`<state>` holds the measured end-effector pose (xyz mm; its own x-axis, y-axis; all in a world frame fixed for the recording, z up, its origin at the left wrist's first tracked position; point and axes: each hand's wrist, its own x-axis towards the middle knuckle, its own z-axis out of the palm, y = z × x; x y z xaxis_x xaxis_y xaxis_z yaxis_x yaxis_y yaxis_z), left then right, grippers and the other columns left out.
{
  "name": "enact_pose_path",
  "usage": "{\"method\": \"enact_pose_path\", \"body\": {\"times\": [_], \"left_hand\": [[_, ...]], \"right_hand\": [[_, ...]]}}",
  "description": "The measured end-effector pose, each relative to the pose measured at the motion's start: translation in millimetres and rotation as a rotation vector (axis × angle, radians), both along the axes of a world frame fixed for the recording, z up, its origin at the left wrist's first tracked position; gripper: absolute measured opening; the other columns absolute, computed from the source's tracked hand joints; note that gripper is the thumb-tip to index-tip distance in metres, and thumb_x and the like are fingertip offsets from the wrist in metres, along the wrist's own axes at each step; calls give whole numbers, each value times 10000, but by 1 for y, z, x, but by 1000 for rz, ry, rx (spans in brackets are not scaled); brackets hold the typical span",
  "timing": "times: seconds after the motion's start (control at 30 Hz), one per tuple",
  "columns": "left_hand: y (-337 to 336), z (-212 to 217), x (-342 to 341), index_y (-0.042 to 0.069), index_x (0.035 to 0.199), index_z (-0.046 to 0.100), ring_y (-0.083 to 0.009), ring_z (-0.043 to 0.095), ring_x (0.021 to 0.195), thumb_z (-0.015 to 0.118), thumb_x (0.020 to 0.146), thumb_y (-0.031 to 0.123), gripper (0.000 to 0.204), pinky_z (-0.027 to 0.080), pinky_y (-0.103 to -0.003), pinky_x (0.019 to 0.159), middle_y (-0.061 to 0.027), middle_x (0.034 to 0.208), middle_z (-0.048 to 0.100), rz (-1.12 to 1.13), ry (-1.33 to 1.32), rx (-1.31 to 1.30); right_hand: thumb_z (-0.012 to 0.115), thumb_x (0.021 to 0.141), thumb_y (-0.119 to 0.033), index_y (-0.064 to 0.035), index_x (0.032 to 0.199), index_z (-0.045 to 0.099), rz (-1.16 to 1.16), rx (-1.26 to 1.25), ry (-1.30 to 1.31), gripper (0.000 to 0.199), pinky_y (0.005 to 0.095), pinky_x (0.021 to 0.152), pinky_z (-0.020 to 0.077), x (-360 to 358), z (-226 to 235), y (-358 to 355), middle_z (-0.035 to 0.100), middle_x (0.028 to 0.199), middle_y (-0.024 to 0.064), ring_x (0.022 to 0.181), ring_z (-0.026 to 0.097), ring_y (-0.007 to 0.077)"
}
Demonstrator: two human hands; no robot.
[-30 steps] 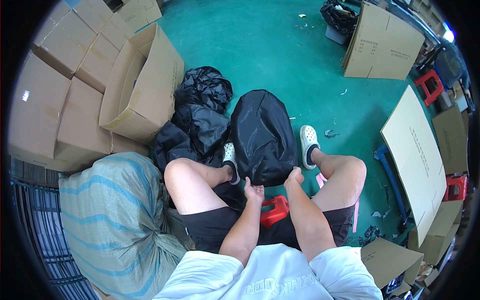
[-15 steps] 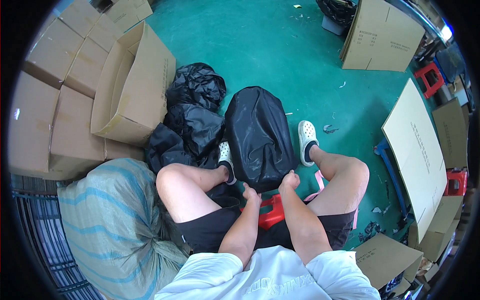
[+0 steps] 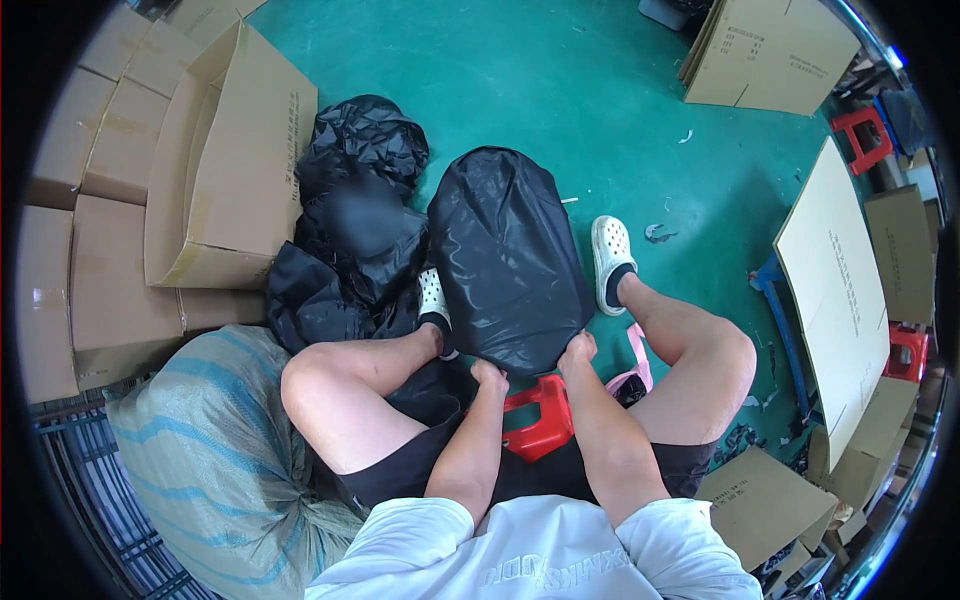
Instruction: The person is inspecting and folding black fabric covers while sitting on a stool in a warehouse.
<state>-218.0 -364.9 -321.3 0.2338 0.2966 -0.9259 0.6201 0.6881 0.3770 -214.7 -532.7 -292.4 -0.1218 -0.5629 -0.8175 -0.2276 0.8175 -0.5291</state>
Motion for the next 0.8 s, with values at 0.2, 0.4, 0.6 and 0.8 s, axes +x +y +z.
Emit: {"method": "enact_pose_path", "body": {"times": [0.2,0.4,0.6,0.8], "left_hand": [[-1,-4,9,153,872,630,-155,607,630,572,932,445,303,399,-319,448,-9,840,669,42,83,51],[85,1,77,-49,1084,682,-273,633,978,448,920,251,414,511,-368,870,-131,1084,686,338,-115,690],[3,133,151,-5,1244,516,-385,461,1220,663,819,138,472,344,-449,1055,-217,1288,514,-679,-723,1363],[-60,189,206,53,1290,514,-359,436,1290,625,834,115,473,338,-456,1075,-166,1399,458,-1164,-1186,1336]], "right_hand": [[571,949,-197,3,1165,600,-13,43,-23,296,395,842,533,1,-15,-12,645,1110,141,930,623,270],[518,889,-264,78,1255,529,202,-305,217,500,470,968,487,78,74,-31,530,1334,266,1140,590,395],[605,844,-276,26,962,640,1175,-809,23,327,427,858,491,144,180,-125,677,956,238,980,653,371],[631,862,-341,-10,1022,645,1743,-656,-162,368,434,856,493,145,293,-107,686,966,211,1004,647,368]]}}
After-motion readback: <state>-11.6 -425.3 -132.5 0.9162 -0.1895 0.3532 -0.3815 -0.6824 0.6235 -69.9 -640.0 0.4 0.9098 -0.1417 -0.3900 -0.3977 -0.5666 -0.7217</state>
